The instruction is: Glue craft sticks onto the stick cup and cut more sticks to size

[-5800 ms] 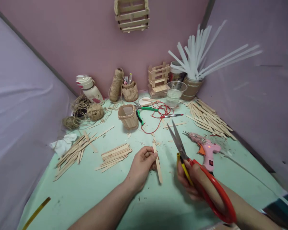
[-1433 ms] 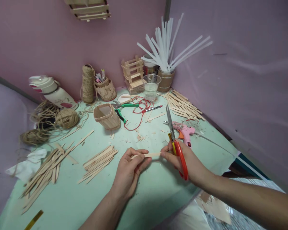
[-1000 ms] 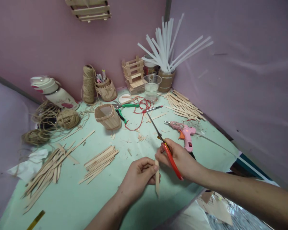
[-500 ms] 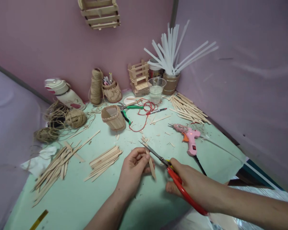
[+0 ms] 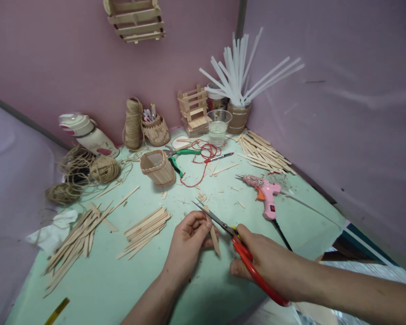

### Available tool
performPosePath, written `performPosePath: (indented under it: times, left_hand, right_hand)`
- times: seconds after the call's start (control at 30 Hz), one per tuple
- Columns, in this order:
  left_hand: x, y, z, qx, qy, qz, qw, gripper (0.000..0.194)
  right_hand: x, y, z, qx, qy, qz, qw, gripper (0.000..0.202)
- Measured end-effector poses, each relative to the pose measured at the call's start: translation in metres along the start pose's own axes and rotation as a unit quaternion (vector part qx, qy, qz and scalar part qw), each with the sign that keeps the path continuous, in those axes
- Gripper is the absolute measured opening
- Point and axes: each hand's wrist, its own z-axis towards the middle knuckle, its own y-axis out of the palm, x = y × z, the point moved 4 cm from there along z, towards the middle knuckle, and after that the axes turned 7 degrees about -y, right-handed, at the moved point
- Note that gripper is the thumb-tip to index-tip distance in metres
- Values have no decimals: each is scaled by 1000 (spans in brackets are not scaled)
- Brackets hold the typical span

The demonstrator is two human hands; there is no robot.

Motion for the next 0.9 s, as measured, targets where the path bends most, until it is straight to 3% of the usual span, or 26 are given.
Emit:
performPosePath:
  times: [0.57, 0.9]
  left_hand:
    - [2, 1, 0, 14, -12, -9, 1000, 22]
    - [0, 3, 0, 10, -57, -22, 998, 27]
  right_hand:
    - [-5, -4, -2, -22, 27, -9, 999, 40]
    - [2, 2, 4, -11, 32, 37, 999, 38]
